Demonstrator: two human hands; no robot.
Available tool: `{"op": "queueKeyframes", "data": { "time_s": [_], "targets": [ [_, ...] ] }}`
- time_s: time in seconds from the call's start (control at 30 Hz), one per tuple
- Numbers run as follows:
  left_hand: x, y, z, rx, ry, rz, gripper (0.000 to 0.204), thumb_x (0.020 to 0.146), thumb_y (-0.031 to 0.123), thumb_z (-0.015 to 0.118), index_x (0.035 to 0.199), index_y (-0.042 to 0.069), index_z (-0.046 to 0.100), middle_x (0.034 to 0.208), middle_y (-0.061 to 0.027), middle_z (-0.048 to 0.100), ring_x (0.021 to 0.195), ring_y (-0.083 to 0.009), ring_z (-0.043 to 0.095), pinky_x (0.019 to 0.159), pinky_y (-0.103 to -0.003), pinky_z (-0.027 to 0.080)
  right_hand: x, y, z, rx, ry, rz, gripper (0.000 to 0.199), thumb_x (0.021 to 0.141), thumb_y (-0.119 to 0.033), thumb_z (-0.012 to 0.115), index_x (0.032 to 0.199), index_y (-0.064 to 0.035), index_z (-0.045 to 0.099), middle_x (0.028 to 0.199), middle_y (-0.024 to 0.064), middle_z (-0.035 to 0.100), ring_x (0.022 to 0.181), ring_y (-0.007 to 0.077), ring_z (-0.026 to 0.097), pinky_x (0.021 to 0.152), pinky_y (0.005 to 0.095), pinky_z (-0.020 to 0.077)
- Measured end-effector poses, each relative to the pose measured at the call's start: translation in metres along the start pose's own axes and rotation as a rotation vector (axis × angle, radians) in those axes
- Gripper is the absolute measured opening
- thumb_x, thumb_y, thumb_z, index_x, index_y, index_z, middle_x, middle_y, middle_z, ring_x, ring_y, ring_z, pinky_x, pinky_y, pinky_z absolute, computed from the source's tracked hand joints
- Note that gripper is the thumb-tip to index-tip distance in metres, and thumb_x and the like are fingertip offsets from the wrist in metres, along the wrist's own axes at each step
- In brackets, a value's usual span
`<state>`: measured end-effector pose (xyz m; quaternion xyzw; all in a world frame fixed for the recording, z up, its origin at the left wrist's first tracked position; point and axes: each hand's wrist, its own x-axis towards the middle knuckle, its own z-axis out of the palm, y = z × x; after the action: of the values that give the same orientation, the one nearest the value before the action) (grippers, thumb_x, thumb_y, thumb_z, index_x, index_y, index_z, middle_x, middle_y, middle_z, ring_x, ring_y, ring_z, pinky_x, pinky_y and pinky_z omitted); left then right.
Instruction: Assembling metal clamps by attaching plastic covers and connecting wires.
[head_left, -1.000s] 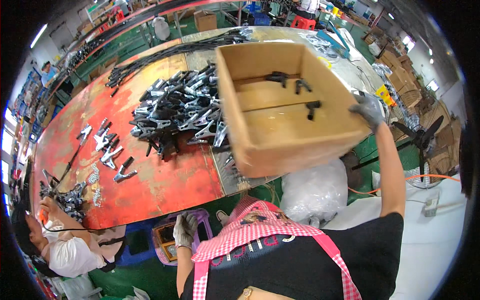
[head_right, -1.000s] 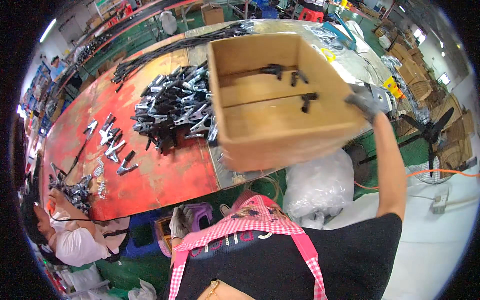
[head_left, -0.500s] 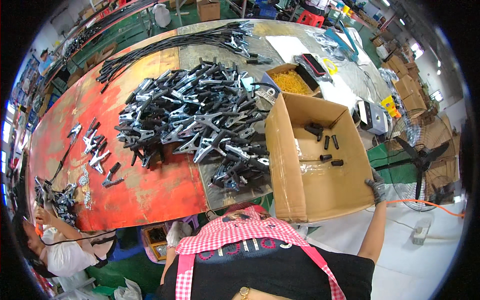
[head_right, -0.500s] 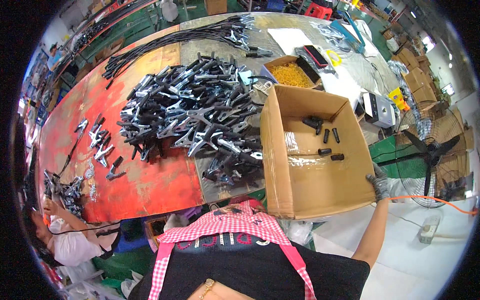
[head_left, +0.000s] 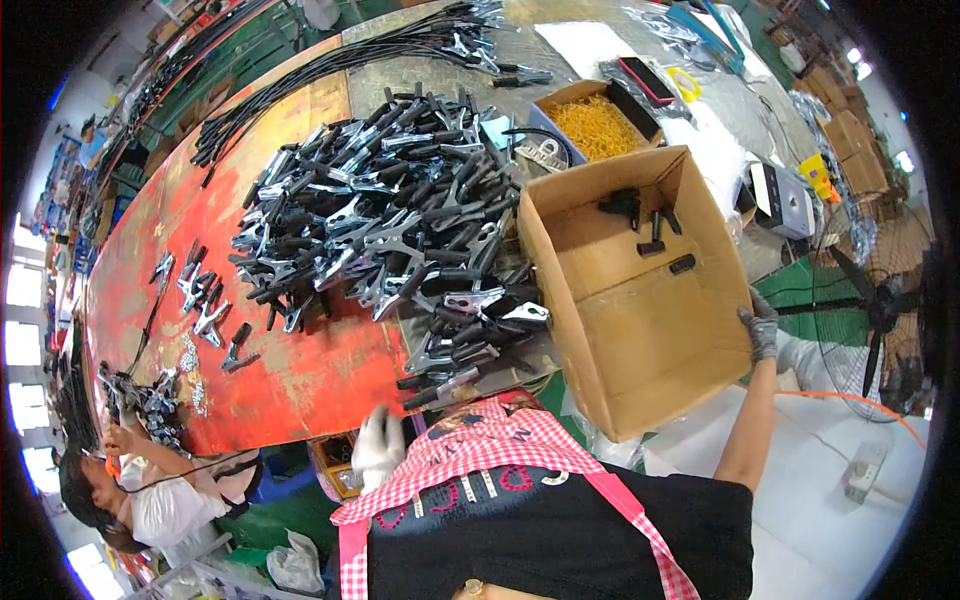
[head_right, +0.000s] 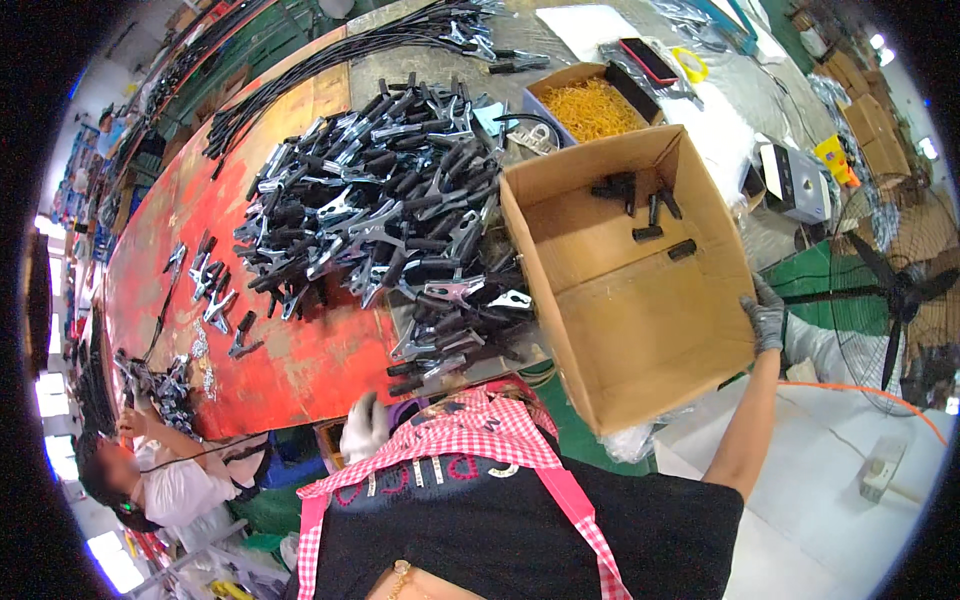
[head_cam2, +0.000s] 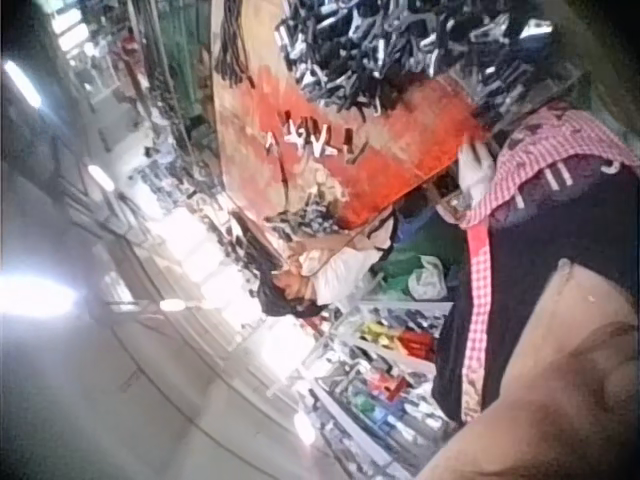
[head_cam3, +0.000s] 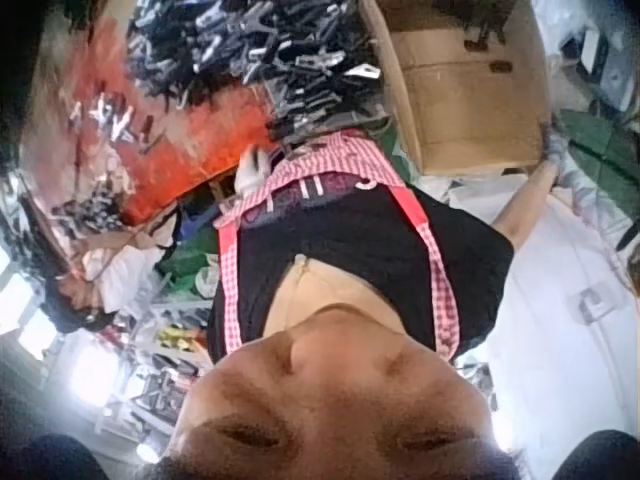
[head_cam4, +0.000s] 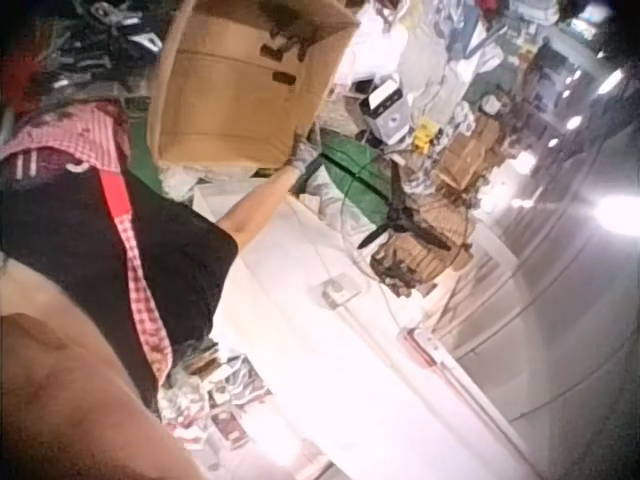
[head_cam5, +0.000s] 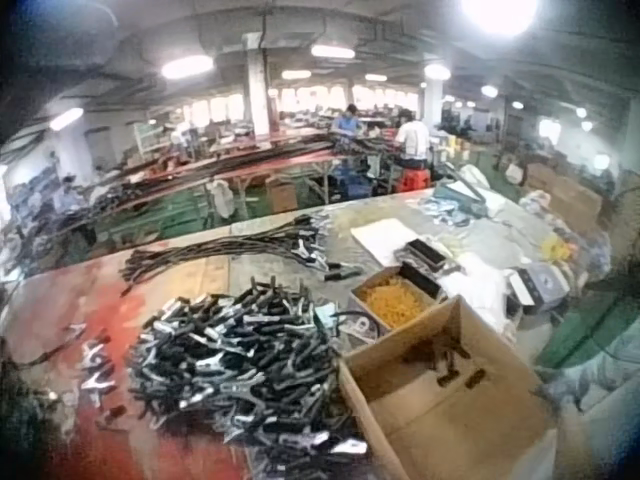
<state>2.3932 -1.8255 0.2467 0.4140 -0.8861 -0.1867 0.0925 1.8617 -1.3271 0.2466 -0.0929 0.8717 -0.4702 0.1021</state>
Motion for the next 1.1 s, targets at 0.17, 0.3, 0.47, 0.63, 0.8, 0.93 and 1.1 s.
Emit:
{"op": "queueKeyframes", "data": {
  "time_s": [0.17, 0.3, 0.47, 0.63, 0.8, 0.93, 1.1],
  "targets": [
    [0.084, 0.089, -0.016, -0.103, -0.042, 0.203, 0.047, 0.078, 0.024, 0.064, 0.12, 0.008, 0.051, 0.109, -0.0178, 0.058, 0.097, -0.0357, 0.057, 0.082, -0.043, 0.046, 0.001, -0.01, 0.022, 0.106, 0.016, 0.124, 0.049, 0.075, -0.001, 0.068, 0.122, 0.0005, 0.055, 0.115, 0.0104, 0.062, 0.1, 0.017, 0.058, 0.087, 0.0282, 0.0453],
    [0.096, 0.1, 0.003, -0.111, -0.043, 0.407, 0.058, 0.072, 0.028, 0.069, 0.122, 0.005, 0.049, 0.115, -0.0207, 0.054, 0.1, -0.0378, 0.055, 0.084, -0.044, 0.046, -0.003, -0.054, 0.047, -0.482, 0.219, -0.141, 0.042, 0.078, -0.011, 0.067, 0.118, -0.0036, 0.057, 0.109, 0.0135, 0.063, 0.099, 0.0245, 0.059, 0.089, 0.0327, 0.0452],
    [0.082, 0.068, 0.016, 0.008, -0.059, 0.427, 0.071, 0.065, 0.033, 0.073, 0.125, 0.006, 0.046, 0.119, -0.0228, 0.05, 0.101, -0.0398, 0.054, 0.084, -0.046, 0.046, 0.013, -0.135, 0.104, -0.674, 0.395, -0.583, 0.033, 0.078, -0.018, 0.067, 0.11, -0.0099, 0.061, 0.101, 0.0149, 0.062, 0.097, 0.0322, 0.058, 0.088, 0.038, 0.0449],
    [0.075, 0.031, 0.02, 0.068, -0.108, 0.243, 0.079, 0.067, 0.034, 0.073, 0.132, 0.005, 0.039, 0.124, -0.0252, 0.047, 0.105, -0.0421, 0.053, 0.086, -0.046, 0.046, 0.06, -0.234, 0.185, -0.476, 0.129, -0.715, 0.025, 0.08, -0.021, 0.066, 0.104, -0.0137, 0.065, 0.098, 0.0126, 0.064, 0.098, 0.0303, 0.058, 0.088, 0.037, 0.0451],
    [0.047, -0.009, 0.015, 0.04, -0.341, -0.402, 0.057, 0.076, 0.042, 0.063, 0.118, 0.004, 0.054, 0.112, -0.0226, 0.057, 0.101, -0.0358, 0.057, 0.084, -0.042, 0.047, 0.136, -0.287, 0.264, -0.579, -0.063, -0.774, 0.027, 0.082, -0.025, 0.065, 0.106, -0.0122, 0.065, 0.102, 0.0123, 0.065, 0.102, 0.0297, 0.058, 0.089, 0.0356, 0.0451],
    [0.019, -0.021, 0.024, -0.429, -0.606, -0.708, 0.048, 0.086, 0.042, 0.056, 0.116, 0.005, 0.058, 0.109, -0.0177, 0.062, 0.102, -0.0265, 0.059, 0.087, -0.033, 0.044, 0.178, -0.333, 0.322, -0.758, -0.394, -0.621, 0.035, 0.078, -0.03, 0.064, 0.109, -0.0125, 0.063, 0.102, 0.016, 0.064, 0.099, 0.0334, 0.06, 0.089, 0.0405, 0.0456],
    [0.053, 0.02, 0.014, -0.813, -0.624, -0.684, 0.041, 0.09, 0.033, 0.054, 0.118, 0.003, 0.056, 0.107, -0.0132, 0.062, 0.1, -0.0214, 0.059, 0.088, -0.03, 0.044, 0.221, -0.332, 0.377, -0.911, -0.575, -0.51, 0.042, 0.073, -0.034, 0.068, 0.111, -0.0158, 0.063, 0.107, 0.0164, 0.064, 0.1, 0.0347, 0.06, 0.087, 0.041, 0.0469]
  ]
}}
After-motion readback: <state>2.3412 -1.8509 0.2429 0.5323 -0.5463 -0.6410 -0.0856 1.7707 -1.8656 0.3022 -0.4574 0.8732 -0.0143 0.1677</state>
